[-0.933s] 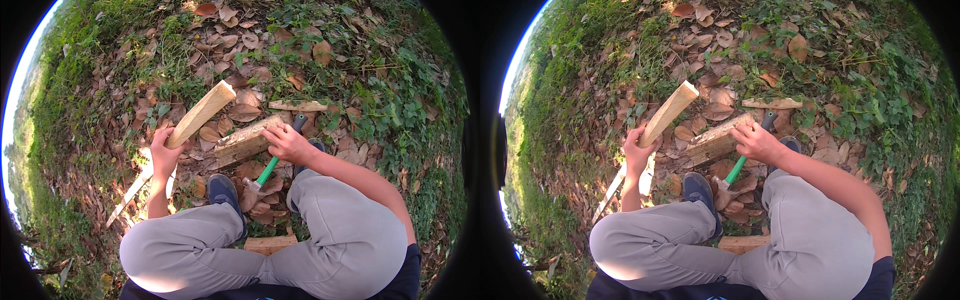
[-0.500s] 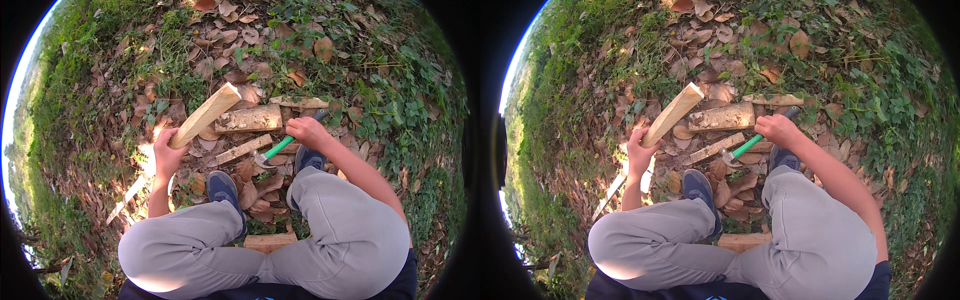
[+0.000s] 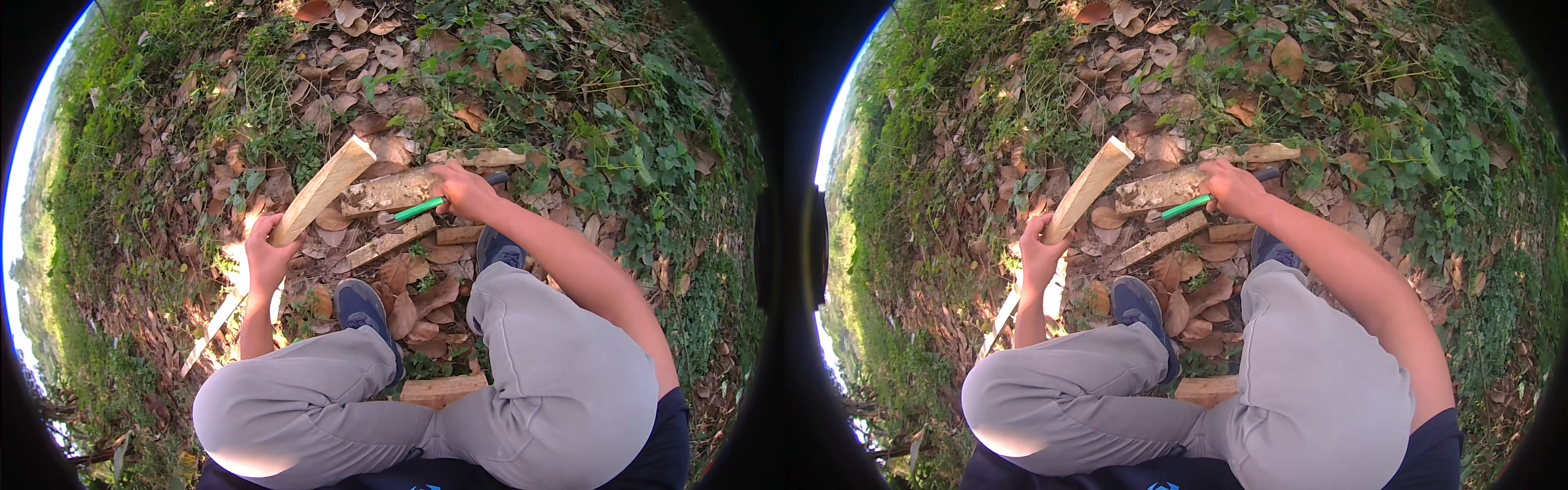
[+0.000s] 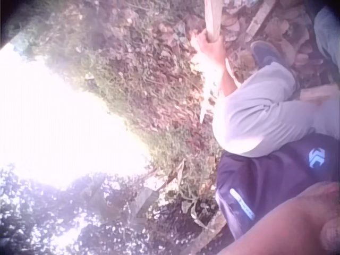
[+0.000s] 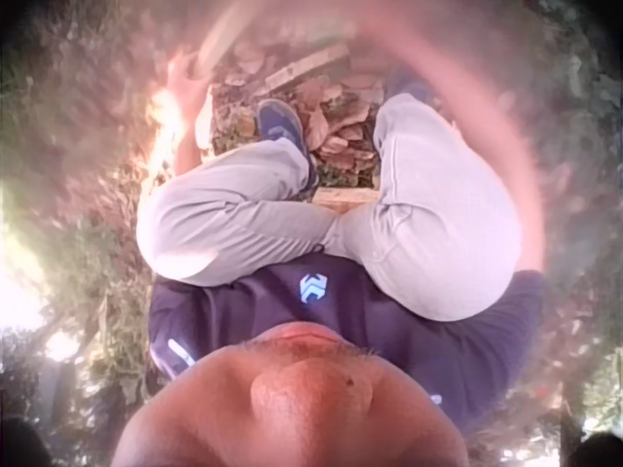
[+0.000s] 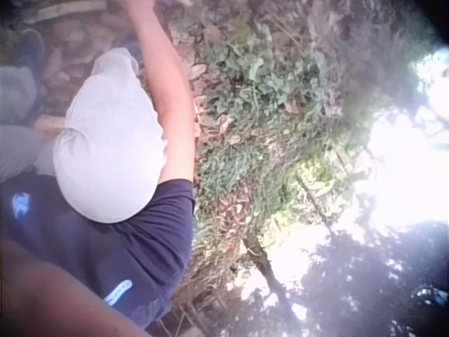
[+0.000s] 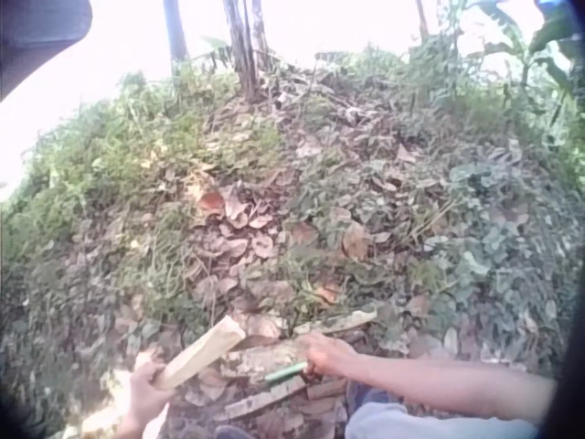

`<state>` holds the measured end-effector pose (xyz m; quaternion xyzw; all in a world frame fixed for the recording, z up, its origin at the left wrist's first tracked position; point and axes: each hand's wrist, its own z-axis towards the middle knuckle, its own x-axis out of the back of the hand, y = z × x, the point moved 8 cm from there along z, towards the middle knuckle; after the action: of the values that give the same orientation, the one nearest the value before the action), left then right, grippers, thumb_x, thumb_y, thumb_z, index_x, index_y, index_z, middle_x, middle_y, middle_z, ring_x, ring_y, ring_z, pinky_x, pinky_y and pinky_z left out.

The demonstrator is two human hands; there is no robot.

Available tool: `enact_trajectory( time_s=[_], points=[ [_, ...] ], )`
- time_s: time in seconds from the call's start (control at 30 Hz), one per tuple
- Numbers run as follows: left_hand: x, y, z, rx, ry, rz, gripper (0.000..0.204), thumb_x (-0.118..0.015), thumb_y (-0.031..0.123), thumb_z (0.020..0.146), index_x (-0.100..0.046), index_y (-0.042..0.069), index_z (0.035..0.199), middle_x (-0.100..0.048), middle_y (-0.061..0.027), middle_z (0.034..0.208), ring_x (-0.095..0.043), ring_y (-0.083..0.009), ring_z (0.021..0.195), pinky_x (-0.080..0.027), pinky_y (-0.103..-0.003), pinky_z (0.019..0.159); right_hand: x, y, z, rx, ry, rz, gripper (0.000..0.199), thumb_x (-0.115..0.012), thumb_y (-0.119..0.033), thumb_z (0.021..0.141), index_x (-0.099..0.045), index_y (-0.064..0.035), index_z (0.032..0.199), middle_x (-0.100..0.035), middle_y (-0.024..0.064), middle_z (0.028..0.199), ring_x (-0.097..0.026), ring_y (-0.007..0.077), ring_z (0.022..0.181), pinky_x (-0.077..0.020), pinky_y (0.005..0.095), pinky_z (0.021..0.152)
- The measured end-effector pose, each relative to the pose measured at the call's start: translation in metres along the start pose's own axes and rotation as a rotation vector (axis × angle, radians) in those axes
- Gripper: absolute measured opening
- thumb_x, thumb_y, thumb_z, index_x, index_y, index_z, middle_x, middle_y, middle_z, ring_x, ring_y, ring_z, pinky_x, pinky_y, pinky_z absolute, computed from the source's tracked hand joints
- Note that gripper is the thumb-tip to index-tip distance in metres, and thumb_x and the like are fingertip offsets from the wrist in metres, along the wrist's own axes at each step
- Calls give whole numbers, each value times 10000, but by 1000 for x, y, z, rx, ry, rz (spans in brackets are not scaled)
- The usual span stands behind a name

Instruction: The person sits on the ground and uses a small axe to split a piece of wood into smaller pieces. They repeatedly strike the wood, which is placed on a larger log, to create kindling.

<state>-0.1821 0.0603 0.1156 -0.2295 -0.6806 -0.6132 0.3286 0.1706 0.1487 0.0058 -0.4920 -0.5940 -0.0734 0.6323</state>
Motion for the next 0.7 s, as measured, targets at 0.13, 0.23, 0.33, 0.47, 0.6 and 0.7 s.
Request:
enact_trajectory(
  time_s=[0.13, 0.23, 0.33, 0.47, 0.6, 0.7],
  points=[
    [0, 1, 0, -34, 8, 4, 441, -886, 45, 751, -710, -30, 1149, -698, -104, 1079, -664, -218, 995, -523, -325, 916, -17, -6, 0, 127, -84, -237, 226, -758, -27, 762, -770, -122, 966, -546, 122, 1503, -530, 345, 1391, -568, 403, 1017],
    [-2, -1, -3, -22, 1, -17, 438, -881, 35, 750, -709, -30, 1148, -696, -101, 1069, -662, -218, 988, -522, -326, 910, -26, -10, -5, 213, -66, -358, 237, -730, -19, 770, -769, -130, 975, -531, 163, 1523, -528, 379, 1409, -601, 399, 974],
    [-3, -2, -4, -11, -24, 6, 431, -854, 28, 747, -712, -23, 1151, -692, -101, 1059, -661, -215, 982, -522, -327, 900, -28, -8, -17, 320, -10, -377, 194, -729, -47, 790, -754, -134, 962, -514, 197, 1540, -513, 404, 1426, -616, 402, 947],
    [-6, -7, -4, 24, -101, 19, 432, -818, 37, 728, -718, -16, 1145, -687, -102, 1046, -660, -217, 955, -522, -323, 867, -28, -3, -23, 429, -81, -404, 85, -731, -101, 818, -714, -130, 896, -497, 224, 1555, -498, 414, 1441, -620, 390, 936],
    [-16, -10, -6, 73, -169, -27, 413, -815, 47, 705, -724, -16, 1103, -678, -102, 1003, -658, -224, 925, -521, -329, 843, -27, 0, -31, 514, -30, -408, 82, -733, -124, 813, -652, -126, 817, -509, 217, 1543, -512, 403, 1431, -626, 395, 930],
    [-34, -13, -10, 96, -222, -94, 405, -820, 70, 704, -728, -22, 1087, -669, -113, 989, -663, -243, 921, -527, -349, 847, -22, 3, -46, 602, 5, -476, 37, -715, -141, 865, -693, -170, 857, -531, 174, 1518, -557, 343, 1389, -625, 381, 907]
  ],
)
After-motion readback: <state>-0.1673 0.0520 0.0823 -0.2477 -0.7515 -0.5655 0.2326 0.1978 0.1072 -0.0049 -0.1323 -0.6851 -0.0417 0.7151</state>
